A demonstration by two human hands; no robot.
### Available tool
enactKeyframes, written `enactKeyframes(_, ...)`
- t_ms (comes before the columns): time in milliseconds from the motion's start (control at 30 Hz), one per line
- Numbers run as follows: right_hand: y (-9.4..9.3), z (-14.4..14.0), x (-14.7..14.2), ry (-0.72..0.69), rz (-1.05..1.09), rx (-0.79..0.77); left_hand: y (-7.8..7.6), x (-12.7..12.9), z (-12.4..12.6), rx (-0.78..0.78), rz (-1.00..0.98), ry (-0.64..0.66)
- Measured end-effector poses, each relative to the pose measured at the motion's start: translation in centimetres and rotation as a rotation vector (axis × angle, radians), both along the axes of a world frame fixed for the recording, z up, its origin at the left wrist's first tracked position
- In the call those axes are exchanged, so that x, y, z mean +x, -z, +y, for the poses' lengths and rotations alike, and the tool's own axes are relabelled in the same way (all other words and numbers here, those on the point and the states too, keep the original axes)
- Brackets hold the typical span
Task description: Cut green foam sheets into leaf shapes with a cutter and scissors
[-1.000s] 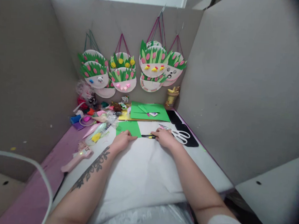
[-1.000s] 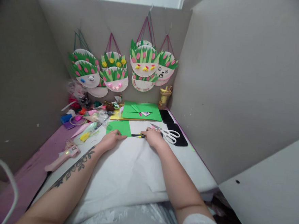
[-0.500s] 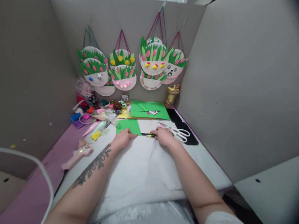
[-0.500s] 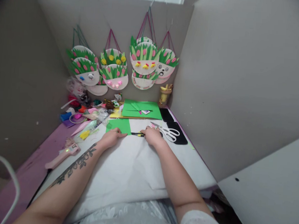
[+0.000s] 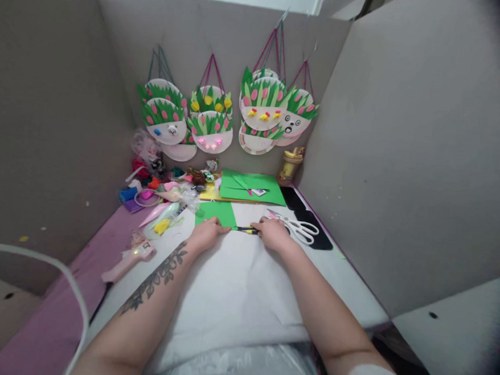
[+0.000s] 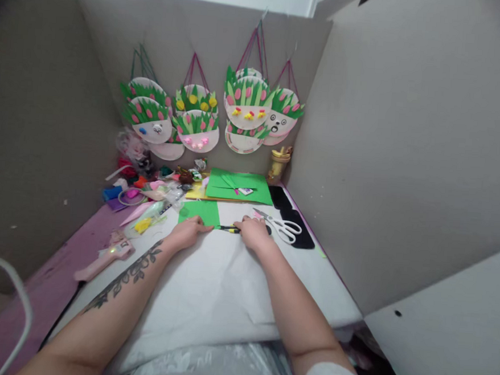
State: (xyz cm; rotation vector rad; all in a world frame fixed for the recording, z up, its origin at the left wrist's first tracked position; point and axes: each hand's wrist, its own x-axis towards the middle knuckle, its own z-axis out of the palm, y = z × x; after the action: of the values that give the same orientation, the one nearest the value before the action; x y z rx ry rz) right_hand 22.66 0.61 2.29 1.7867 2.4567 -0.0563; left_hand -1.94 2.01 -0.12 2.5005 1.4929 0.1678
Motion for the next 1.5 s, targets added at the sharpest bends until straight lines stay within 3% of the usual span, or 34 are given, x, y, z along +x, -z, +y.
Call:
enactKeyframes(267,0.0,-0.3,-0.9,-0.02,-0.015,0.008,-0.5,0.2,-0.2,0.0,0.043,-0.001)
enactKeyframes(700,0.3,-0.5,-1.0,-0.017,0.034,0.018,0.0,0.0,-0.1,0.035,0.024,0.009)
enactKeyframes(900,0.8,-0.4,-0.9,0.002,0.087,0.032,0.3,-0.9,-0.5,0.105,0.027,-0.153)
enactKeyframes(1167,1.0,0.8,0.7,0.06,0.104,0.045,0.2,1.0,-0.5,-0.017,-0.206,-0.249)
enactKeyframes(1233,1.1,1.0,1.1,0.068,0.109,0.044,0.6,1.4,-0.5,0.02,-0.224,-0.213)
enactKeyframes(1400,1.2,1.1,1.2,0.075,0.112,0.048,1.4,0.8,-0.1,0.084,-0.148,0.018)
enactKeyframes(1500,1.2,1.0,1.0,0.082,0.106,0.041,1.2,0.2,-0.1,0.059,-0.099,0.065)
